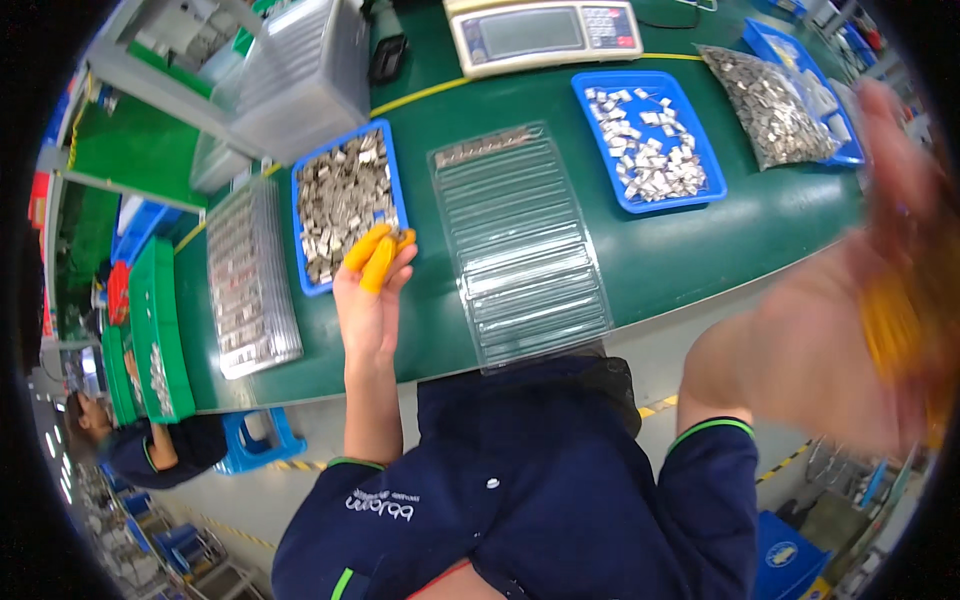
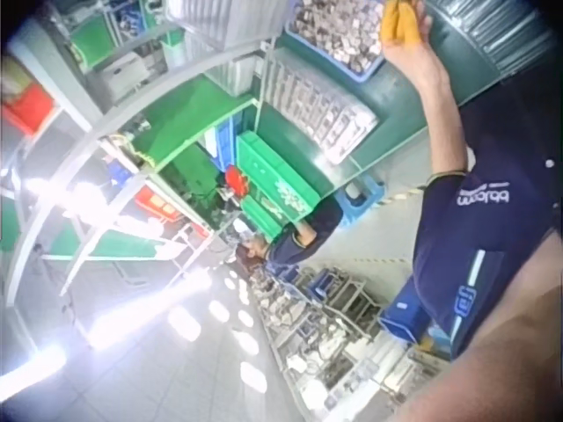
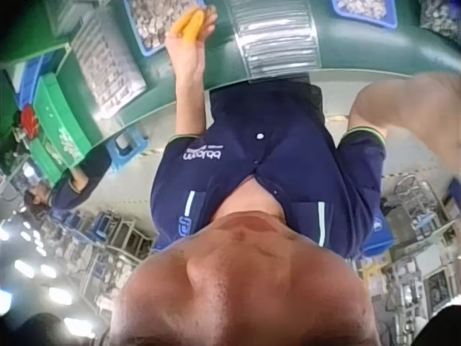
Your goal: The person sits at a green workbench and assembles small electronic components. They pick up a silver rectangular piece from a blue bin and a white piece from another bin, then press them together. The assembled unit is placed into a clear plastic tray. This process is repeated continuously throughout the video.
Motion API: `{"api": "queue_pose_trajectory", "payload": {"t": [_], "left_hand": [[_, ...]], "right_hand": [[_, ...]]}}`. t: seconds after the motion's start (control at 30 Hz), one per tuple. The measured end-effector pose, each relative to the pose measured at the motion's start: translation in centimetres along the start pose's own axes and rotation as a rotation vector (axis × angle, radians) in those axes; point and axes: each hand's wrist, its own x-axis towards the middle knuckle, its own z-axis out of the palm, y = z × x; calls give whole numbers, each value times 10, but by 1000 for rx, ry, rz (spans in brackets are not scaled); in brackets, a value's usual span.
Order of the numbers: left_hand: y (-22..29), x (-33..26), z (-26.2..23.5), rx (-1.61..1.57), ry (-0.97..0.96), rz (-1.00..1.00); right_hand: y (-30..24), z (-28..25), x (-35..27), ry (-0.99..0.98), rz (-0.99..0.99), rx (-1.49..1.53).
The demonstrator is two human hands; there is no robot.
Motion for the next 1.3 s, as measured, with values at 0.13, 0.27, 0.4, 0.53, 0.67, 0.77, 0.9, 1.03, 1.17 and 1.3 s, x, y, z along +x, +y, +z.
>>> {"api": "queue_pose_trajectory", "payload": {"t": [0.13,0.27,0.4,0.53,0.67,0.77,0.9,1.03,1.17,1.3], "left_hand": [[-8,1,3,-83,-67,1],[-13,5,8,-5,1,-36],[-21,18,13,-69,63,-50],[-24,26,18,-77,92,-122],[-30,27,20,-40,93,-144],[-30,27,22,-38,102,-152],[-30,27,24,60,109,-100],[-30,26,24,182,94,-45],[-38,24,19,195,52,12],[-30,25,19,170,2,18]], "right_hand": [[45,7,-84,-98,507,-107],[60,35,-136,-503,1111,286],[75,52,-157,-653,1264,377],[89,50,-179,-508,1395,493],[88,51,-188,-455,1576,562],[89,47,-187,-511,1577,514],[88,44,-180,-558,1603,470],[90,41,-179,-644,1616,471],[91,38,-180,-684,1651,474],[95,35,-178,-793,1564,525]]}}
